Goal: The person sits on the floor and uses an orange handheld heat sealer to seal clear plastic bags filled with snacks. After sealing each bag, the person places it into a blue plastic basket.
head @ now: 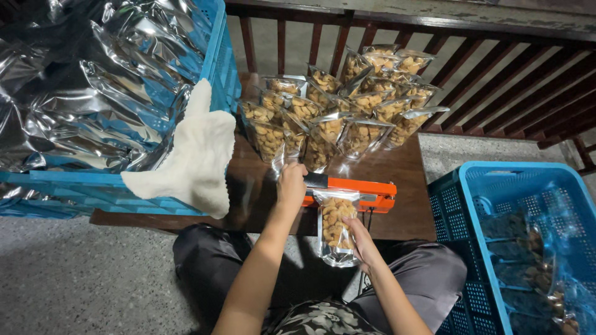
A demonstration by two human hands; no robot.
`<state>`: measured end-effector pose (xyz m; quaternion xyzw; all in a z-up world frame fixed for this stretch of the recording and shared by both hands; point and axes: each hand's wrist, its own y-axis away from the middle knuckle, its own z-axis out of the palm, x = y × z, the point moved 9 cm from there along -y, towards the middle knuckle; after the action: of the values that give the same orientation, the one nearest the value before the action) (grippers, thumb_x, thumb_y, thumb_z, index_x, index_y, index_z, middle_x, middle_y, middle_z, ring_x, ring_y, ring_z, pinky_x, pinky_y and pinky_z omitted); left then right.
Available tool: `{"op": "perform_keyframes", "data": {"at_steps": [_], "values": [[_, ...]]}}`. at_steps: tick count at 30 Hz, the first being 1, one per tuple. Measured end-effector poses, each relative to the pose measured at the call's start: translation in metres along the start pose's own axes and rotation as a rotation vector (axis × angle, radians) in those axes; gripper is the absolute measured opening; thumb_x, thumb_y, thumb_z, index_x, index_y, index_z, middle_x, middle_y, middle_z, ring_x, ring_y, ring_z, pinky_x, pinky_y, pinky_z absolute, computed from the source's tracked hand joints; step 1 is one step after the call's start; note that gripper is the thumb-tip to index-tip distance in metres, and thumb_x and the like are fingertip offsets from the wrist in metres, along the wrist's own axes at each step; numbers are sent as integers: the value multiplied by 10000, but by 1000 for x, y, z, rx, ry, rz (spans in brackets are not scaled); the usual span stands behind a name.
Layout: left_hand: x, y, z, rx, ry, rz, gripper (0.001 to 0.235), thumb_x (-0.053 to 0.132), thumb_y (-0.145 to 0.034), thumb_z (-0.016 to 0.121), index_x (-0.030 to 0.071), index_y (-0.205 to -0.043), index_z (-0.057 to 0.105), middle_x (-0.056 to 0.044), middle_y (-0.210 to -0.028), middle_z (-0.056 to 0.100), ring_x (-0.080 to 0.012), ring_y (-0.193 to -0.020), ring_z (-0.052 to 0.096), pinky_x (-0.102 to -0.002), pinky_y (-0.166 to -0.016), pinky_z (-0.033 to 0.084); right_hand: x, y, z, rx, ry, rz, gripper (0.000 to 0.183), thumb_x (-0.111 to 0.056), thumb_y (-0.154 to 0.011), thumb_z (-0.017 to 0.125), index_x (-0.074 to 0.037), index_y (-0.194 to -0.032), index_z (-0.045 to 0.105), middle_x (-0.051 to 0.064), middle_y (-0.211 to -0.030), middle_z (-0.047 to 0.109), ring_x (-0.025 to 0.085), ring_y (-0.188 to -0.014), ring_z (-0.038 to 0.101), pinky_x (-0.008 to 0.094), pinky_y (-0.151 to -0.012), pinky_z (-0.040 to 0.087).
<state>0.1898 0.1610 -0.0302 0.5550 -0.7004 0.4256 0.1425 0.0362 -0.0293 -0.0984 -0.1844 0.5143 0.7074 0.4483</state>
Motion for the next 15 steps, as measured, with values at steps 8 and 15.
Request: {"op": "perform_keyframes", "data": {"at_steps": [8,15], "values": [[-3,-3,4,-24,-13,-12,242,-150,-719,610,43,-827,709,-149,-917,682,-380,-964,634,-467,-864,516,-3,3,3,-12,6,-17,414,-307,-959,586,-47,-1281,578,131,-1136,719,212,-918,749,354,-768,626],[-8,-3,8,-43,-30,-14,232,-137,-711,625,37,-837,712,-160,-921,687,-386,-967,634,-473,-869,513,-1,1,6,-57,-43,-13,453,-311,-945,600,-22,-1292,571,152,-1123,722,248,-927,751,389,-795,638]]}}
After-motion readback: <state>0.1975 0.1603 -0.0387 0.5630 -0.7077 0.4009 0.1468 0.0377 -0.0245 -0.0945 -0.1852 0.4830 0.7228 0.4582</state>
